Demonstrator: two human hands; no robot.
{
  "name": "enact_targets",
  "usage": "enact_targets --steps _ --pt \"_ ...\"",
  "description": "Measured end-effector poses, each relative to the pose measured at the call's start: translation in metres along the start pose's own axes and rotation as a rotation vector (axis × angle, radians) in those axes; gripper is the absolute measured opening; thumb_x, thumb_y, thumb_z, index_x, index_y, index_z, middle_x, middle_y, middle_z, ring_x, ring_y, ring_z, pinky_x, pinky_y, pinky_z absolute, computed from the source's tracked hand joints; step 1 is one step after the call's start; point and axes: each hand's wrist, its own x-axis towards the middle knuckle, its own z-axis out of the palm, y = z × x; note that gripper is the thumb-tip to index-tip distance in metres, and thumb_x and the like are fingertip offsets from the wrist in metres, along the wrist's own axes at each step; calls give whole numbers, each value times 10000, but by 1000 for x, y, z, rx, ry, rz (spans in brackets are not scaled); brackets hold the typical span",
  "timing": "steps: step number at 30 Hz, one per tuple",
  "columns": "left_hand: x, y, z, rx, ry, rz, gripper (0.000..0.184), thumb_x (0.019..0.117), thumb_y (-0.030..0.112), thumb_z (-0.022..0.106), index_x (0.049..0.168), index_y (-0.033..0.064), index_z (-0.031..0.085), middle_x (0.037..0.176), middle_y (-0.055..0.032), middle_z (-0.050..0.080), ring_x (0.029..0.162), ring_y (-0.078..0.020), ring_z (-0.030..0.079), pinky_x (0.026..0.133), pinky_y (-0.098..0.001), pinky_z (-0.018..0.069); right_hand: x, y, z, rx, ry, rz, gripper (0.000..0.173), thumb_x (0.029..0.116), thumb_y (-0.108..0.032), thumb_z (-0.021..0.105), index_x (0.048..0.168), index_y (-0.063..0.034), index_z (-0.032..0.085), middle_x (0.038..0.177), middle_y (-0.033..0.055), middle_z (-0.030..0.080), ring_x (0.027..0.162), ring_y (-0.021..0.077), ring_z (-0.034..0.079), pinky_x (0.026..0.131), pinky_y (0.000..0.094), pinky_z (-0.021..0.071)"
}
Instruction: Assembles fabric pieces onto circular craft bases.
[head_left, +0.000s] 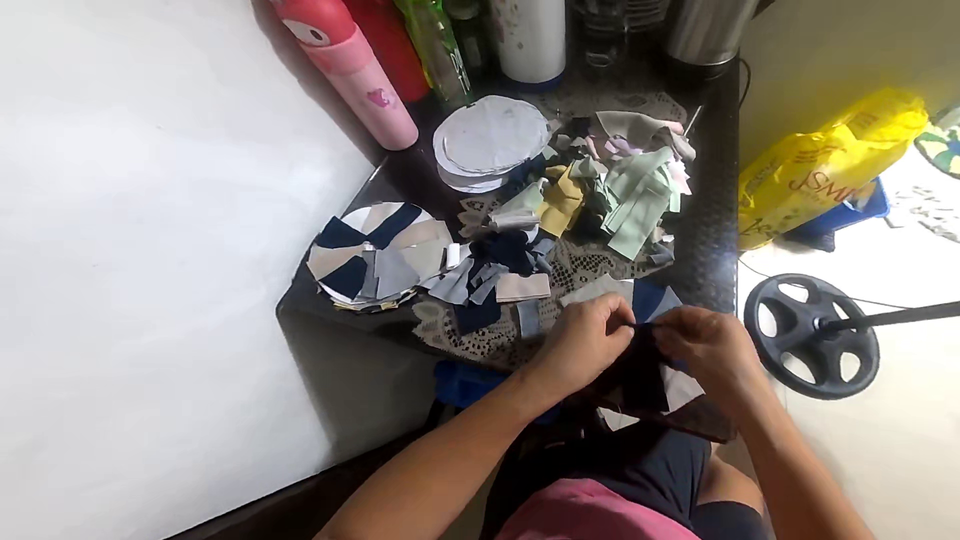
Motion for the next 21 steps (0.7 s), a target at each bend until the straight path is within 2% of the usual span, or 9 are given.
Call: enact_targets --steps 4,7,9,13,21 --pt "18 2 -1 319 97 31 237 1022 166 548 1087 37 736 971 -125 725 859 -243 686 805 -437 548 22 -12 2 -191 11 34 133 985 -117 650 1042 -43 744 930 71 733 818 116 690 794 323 563" --pt "29 -3 1 400 177 70 231 1020 145 566 1066 28 760 1058 -140 717 994 -293 690 890 -471 548 33 -17 6 -332 42 35 178 1010 -125 617 1074 -22 748 1008 143 737 959 248 696 882 457 529" --pt "35 -9 3 425 233 104 191 994 133 610 1002 24 768 1060 -139 716 1018 -300 684 896 -475 544 39 -15 8 -372 60 27 184 1012 -127 612 1069 -14 746 1028 166 734 1002 302 695 905 509 525" --pt "44 -16 3 470 283 133 155 961 132 662 903 18 751 1023 -143 705 992 -313 671 871 -480 536 47 -16 12 -414 69 29 182 1006 -120 614 1057 0 741 1037 192 719 1018 351 684 897 549 519" --pt "52 -23 6 517 329 150 144 950 112 662 888 12 746 996 -144 714 983 -319 682 854 -476 550 57 -23 15 -494 49 95 173 1002 -122 613 1061 -10 730 1031 199 715 1025 378 681 882 579 514"
